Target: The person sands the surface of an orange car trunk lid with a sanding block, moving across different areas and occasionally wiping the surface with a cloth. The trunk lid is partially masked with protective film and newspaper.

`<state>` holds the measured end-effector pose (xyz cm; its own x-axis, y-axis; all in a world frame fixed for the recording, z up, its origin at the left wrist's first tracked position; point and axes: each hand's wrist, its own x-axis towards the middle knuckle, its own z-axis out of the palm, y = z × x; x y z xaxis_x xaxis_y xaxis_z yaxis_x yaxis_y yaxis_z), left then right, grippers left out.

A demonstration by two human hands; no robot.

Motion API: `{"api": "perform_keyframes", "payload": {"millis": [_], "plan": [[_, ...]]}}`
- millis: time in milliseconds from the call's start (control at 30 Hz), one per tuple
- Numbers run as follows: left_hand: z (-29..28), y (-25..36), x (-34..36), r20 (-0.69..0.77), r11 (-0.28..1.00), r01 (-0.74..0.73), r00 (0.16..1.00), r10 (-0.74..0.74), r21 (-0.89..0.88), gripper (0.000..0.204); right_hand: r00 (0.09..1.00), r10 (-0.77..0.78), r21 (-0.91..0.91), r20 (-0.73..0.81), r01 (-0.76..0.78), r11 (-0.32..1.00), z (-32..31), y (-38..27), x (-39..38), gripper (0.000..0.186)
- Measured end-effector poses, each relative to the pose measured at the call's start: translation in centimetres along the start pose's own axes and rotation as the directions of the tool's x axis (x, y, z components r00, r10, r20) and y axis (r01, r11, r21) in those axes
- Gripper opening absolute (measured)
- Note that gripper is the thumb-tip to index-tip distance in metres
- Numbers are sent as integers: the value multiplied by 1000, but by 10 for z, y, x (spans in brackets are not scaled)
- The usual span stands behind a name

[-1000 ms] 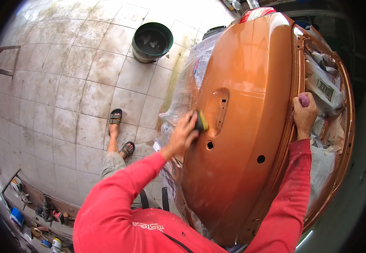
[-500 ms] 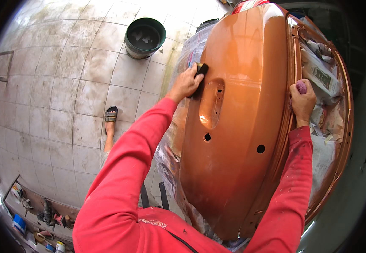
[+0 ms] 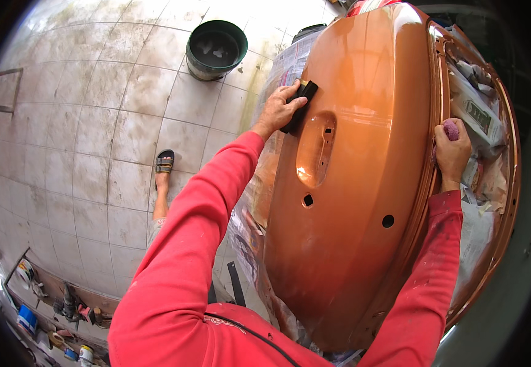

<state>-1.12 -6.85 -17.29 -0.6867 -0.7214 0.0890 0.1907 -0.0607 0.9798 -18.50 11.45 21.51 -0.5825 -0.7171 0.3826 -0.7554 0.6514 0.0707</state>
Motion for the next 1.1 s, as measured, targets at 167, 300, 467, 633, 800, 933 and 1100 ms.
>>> {"api": "perform_keyframes", "payload": {"millis": [167, 300, 467, 633, 800, 933, 1100], "plan": [[16, 29, -182, -82, 999, 44, 996, -42, 19, 61, 999, -13, -18, -31, 13, 1000, -5, 9, -12, 14], [11, 56, -243, -60, 987, 161, 985, -162, -27, 62, 998, -24, -18, -55, 23, 1000, -6, 15, -13, 14], [12, 19, -31, -163, 990, 37, 987, -14, 139, 56, 999, -28, 12, -20, 28, 1000, 3, -5, -1, 13], [35, 37, -116, -171, 994, 82, 983, -69, 74, 59, 998, -34, -26, -47, 33, 999, -3, 6, -9, 13], [28, 63, -201, -134, 988, 130, 984, -118, 86, 56, 1000, 0, -25, -27, -1, 1000, -7, 7, -14, 13], [30, 28, -52, -164, 981, 129, 981, -105, 142, 54, 999, 2, 11, -36, -2, 1000, -2, 1, -12, 13], [58, 61, 36, -164, 888, 363, 930, -328, 281, 66, 999, -20, -24, -34, 19, 1000, -6, 1, -8, 14]]}}
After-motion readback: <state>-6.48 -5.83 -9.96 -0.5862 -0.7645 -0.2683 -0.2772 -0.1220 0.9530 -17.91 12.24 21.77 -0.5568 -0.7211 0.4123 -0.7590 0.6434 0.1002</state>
